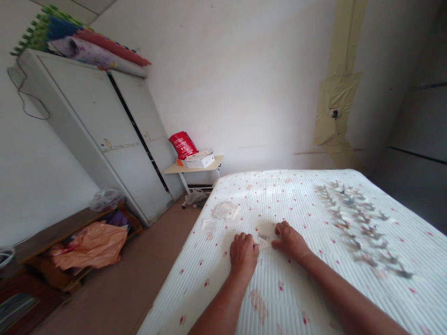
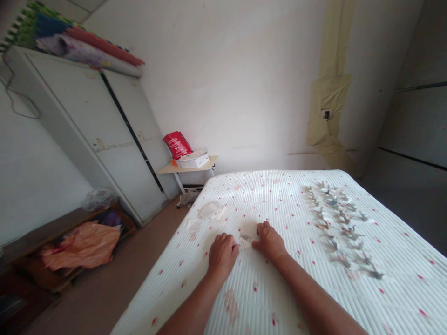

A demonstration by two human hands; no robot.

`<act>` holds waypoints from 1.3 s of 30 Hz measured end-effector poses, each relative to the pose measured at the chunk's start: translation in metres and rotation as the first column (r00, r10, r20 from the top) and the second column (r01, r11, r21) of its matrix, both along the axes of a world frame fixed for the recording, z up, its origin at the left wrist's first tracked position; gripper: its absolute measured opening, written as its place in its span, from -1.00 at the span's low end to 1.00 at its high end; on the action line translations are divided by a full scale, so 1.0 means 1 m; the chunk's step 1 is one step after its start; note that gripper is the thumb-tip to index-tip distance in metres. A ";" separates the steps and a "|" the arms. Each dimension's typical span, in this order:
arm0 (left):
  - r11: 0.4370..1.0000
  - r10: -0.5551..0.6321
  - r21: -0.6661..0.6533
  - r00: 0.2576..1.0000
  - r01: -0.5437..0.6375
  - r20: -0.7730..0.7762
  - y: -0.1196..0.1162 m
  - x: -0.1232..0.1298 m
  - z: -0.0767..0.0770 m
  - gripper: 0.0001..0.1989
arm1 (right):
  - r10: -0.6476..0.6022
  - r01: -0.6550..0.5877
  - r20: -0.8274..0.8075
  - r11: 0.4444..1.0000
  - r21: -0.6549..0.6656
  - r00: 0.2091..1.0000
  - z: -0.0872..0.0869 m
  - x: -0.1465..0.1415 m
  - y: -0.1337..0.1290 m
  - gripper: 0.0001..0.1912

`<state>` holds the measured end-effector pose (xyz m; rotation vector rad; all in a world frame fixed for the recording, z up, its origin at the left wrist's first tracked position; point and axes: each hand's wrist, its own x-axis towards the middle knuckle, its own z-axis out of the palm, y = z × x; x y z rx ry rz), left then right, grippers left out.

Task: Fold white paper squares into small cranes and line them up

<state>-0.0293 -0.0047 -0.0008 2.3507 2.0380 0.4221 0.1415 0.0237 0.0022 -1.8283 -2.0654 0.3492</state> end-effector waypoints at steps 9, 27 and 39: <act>1.000 -0.004 0.002 1.000 0.004 0.007 0.001 0.000 -0.002 -0.89 | -0.008 0.008 -0.061 1.000 -0.005 0.998 -0.005 0.013 0.010 -0.84; 1.000 -0.013 0.011 1.000 0.013 0.024 0.000 -0.001 -0.002 -0.89 | 0.320 -0.303 -0.134 0.944 0.132 0.938 -0.005 -0.012 -0.011 -0.80; 1.000 -0.004 -0.016 0.990 0.007 0.139 0.005 -0.007 -0.002 -0.96 | 0.257 -0.255 -0.159 0.966 0.036 0.953 -0.003 -0.014 -0.010 -0.80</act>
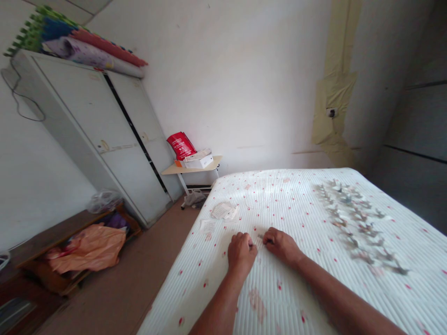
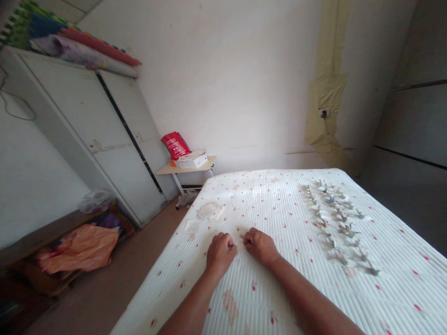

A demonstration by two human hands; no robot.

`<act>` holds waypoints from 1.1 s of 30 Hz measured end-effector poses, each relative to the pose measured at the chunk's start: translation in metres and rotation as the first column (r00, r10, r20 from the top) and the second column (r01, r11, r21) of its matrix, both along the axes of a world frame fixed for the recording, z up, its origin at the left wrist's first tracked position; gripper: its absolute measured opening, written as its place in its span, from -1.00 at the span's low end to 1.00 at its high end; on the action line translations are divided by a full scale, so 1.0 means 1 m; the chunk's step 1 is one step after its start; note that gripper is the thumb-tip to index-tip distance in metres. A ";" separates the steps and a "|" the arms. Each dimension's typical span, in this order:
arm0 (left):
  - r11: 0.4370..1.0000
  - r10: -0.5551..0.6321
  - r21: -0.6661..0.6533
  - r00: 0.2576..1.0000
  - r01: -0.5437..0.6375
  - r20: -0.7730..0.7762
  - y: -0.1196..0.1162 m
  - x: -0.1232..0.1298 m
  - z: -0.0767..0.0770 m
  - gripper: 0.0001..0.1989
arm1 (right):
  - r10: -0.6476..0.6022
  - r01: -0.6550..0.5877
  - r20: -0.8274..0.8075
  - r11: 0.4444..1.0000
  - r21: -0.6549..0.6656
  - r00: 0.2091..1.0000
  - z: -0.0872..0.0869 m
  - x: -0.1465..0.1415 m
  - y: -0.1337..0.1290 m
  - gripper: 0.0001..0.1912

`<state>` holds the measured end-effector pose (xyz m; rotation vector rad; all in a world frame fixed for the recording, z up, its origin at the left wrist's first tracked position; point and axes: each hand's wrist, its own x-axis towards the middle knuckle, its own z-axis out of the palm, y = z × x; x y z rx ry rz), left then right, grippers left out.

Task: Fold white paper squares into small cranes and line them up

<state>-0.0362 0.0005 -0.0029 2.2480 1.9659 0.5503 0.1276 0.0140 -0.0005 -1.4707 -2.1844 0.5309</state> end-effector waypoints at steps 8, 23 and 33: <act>0.999 -0.024 -0.029 0.998 0.026 0.053 0.001 -0.005 -0.001 -0.94 | -0.017 0.017 0.008 0.999 -0.030 1.000 0.000 0.000 0.001 -0.79; 0.997 -0.073 -0.032 0.989 0.077 0.125 0.002 -0.011 -0.002 -0.85 | -0.095 0.101 0.088 0.993 -0.064 0.992 0.006 -0.006 0.001 -0.87; 0.995 -0.065 -0.061 0.989 0.073 0.131 0.003 -0.010 -0.001 -0.89 | -0.261 0.249 0.309 0.965 0.079 0.915 0.006 -0.033 -0.005 -0.68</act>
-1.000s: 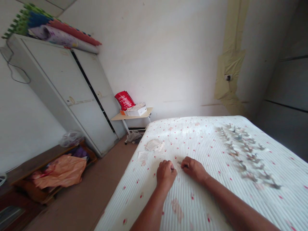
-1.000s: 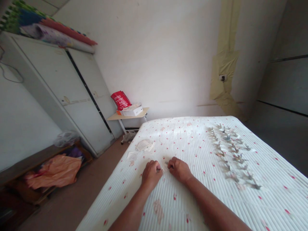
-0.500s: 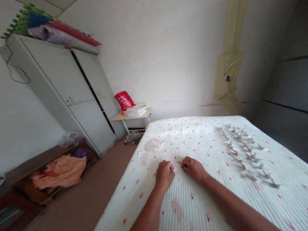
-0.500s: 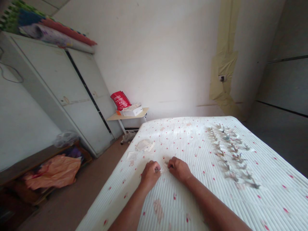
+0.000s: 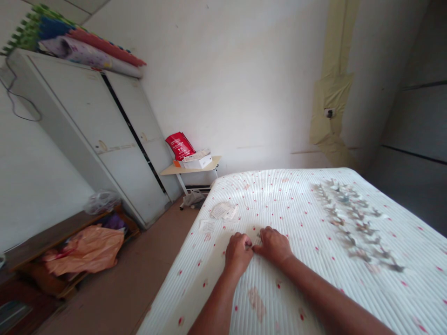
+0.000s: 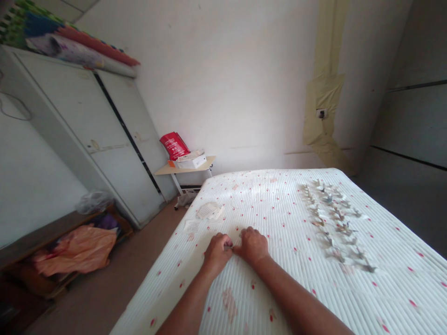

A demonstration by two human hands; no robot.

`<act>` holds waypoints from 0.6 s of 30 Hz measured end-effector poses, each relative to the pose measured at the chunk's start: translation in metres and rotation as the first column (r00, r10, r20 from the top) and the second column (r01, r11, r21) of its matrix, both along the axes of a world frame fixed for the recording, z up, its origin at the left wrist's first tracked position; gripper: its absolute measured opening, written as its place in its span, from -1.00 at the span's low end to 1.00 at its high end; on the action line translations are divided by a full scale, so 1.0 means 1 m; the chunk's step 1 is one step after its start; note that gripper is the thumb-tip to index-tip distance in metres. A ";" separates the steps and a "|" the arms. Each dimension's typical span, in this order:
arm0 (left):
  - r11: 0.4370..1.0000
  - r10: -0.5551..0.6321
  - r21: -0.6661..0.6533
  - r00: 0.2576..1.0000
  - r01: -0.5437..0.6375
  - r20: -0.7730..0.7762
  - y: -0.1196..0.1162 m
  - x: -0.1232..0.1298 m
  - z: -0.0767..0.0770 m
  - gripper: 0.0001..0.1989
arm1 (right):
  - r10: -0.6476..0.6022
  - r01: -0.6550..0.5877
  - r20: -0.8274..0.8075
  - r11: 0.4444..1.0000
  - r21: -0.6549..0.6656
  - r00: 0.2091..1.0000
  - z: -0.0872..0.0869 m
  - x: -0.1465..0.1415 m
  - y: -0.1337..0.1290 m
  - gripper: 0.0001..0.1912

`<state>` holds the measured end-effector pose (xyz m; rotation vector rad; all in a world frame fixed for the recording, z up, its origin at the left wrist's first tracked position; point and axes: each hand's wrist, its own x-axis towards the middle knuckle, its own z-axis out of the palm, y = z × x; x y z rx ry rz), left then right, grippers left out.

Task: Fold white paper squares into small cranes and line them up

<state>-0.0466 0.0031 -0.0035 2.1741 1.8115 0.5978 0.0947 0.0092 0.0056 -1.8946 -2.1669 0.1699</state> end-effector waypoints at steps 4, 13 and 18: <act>1.000 -0.007 0.002 1.000 0.007 0.001 0.000 0.000 -0.001 -0.88 | -0.007 0.007 0.012 1.000 -0.028 1.000 0.000 -0.001 0.001 -0.71; 1.000 -0.015 0.009 1.000 0.016 -0.010 0.000 -0.002 -0.003 -0.85 | -0.044 0.035 -0.064 0.989 -0.144 0.997 0.005 0.016 0.008 -0.87; 1.000 -0.014 0.003 1.000 0.014 -0.010 -0.001 -0.002 -0.002 -0.82 | -0.073 0.049 -0.121 0.980 -0.193 0.990 0.004 0.037 0.017 -0.94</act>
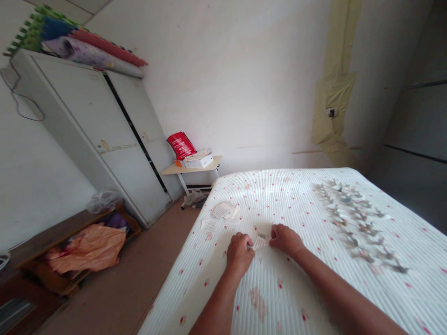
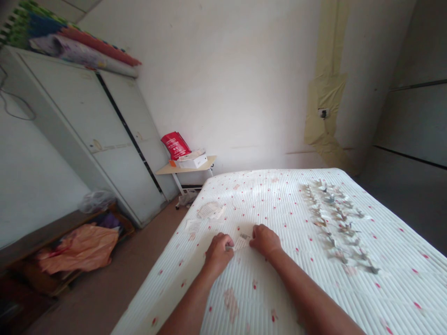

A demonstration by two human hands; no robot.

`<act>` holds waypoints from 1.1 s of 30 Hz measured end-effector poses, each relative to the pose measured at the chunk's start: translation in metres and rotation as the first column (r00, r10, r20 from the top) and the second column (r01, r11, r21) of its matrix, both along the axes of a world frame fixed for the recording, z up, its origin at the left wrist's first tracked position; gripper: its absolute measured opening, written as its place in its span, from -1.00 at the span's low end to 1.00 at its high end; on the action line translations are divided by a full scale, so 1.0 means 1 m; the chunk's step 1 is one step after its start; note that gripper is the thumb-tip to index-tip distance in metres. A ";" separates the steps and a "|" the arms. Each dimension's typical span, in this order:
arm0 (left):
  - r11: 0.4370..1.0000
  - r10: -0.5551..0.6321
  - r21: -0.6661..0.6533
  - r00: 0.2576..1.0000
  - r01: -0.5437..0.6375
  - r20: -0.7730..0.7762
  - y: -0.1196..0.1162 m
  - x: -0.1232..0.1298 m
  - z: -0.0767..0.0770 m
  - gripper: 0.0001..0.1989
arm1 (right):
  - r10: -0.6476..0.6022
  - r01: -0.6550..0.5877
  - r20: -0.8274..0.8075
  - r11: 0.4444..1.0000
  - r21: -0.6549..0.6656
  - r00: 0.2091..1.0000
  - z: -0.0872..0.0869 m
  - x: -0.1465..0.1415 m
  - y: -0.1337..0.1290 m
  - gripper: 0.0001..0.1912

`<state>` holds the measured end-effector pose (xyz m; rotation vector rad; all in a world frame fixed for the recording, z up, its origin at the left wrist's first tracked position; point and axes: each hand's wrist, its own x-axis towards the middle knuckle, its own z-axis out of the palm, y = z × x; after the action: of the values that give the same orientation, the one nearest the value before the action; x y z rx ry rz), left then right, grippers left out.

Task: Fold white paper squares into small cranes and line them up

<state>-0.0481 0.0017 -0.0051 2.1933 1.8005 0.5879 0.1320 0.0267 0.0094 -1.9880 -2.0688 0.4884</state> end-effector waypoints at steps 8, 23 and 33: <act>1.000 0.000 0.029 1.000 -0.001 0.014 0.000 0.000 -0.001 -0.82 | -0.026 0.027 -0.057 0.999 0.017 0.998 -0.005 0.021 0.006 -0.86; 0.999 0.020 0.043 1.000 -0.021 0.016 -0.004 0.004 0.002 -0.87 | 0.212 -0.191 -0.286 0.977 0.099 0.935 -0.012 0.035 0.006 -0.81; 0.994 -0.023 0.109 0.998 0.017 0.054 -0.004 0.004 -0.003 -0.84 | 0.204 -0.195 -0.197 0.979 0.063 0.959 -0.006 0.029 -0.002 -0.70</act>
<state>-0.0443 -0.0020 -0.0084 2.2389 1.7552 0.7508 0.1612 0.0246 0.0030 -1.6379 -2.1396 0.6504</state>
